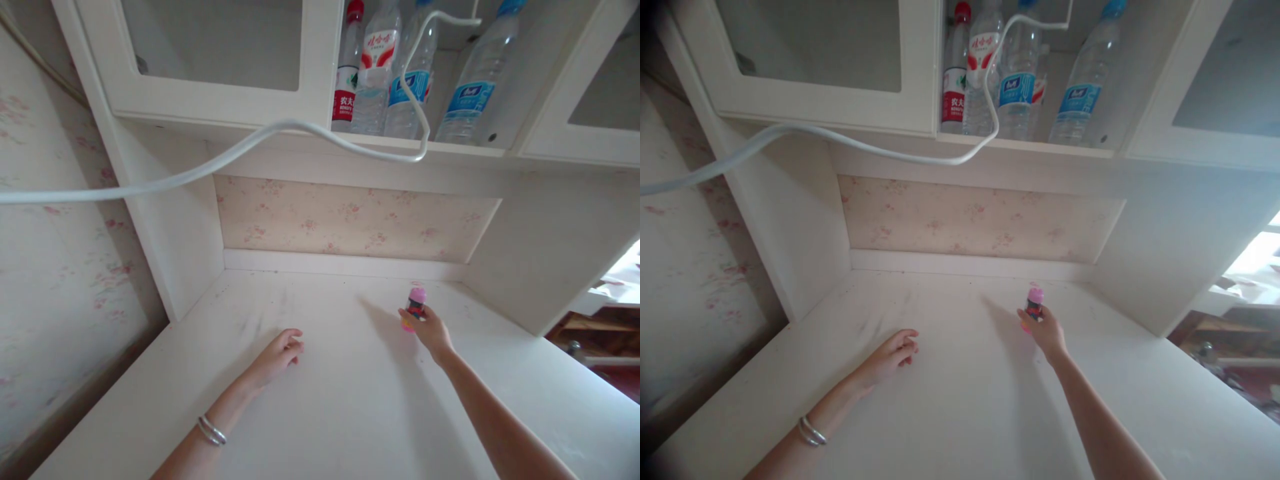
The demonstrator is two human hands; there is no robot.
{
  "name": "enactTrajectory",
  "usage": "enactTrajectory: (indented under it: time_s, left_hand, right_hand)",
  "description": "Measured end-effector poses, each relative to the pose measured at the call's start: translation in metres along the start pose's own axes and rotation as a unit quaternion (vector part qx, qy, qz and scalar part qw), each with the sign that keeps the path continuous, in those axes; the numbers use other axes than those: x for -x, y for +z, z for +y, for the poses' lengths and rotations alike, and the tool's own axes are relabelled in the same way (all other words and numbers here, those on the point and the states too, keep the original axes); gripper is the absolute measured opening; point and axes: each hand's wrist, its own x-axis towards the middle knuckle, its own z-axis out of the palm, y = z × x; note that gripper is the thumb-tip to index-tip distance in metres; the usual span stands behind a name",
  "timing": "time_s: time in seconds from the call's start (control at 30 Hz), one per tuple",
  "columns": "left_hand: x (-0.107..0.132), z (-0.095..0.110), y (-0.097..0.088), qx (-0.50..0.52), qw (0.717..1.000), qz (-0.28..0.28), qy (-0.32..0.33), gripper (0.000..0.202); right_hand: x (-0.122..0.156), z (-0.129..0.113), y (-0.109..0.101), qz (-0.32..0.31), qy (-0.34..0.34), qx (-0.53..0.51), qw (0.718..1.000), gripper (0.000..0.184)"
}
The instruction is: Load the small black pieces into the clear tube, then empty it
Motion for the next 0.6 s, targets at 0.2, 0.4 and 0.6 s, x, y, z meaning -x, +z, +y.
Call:
enactTrajectory:
  time_s: [0.2, 0.4, 0.6]
  left_hand:
    - [0.000, 0.001, 0.008, -0.044, 0.999, -0.021, 0.018, 0.032]
    - [-0.002, 0.000, 0.010, -0.099, 0.995, -0.011, 0.018, 0.029]
    - [-0.006, -0.010, 0.013, -0.184, 0.982, -0.014, 0.043, 0.030]
  right_hand:
    - [-0.024, 0.025, -0.006, 0.030, 0.001, 0.023, 0.999, 0.042]
    - [-0.027, 0.049, 0.002, 0.030, 0.015, 0.053, 0.998, 0.041]
    - [-0.030, 0.059, 0.008, 0.042, 0.019, 0.067, 0.997, 0.048]
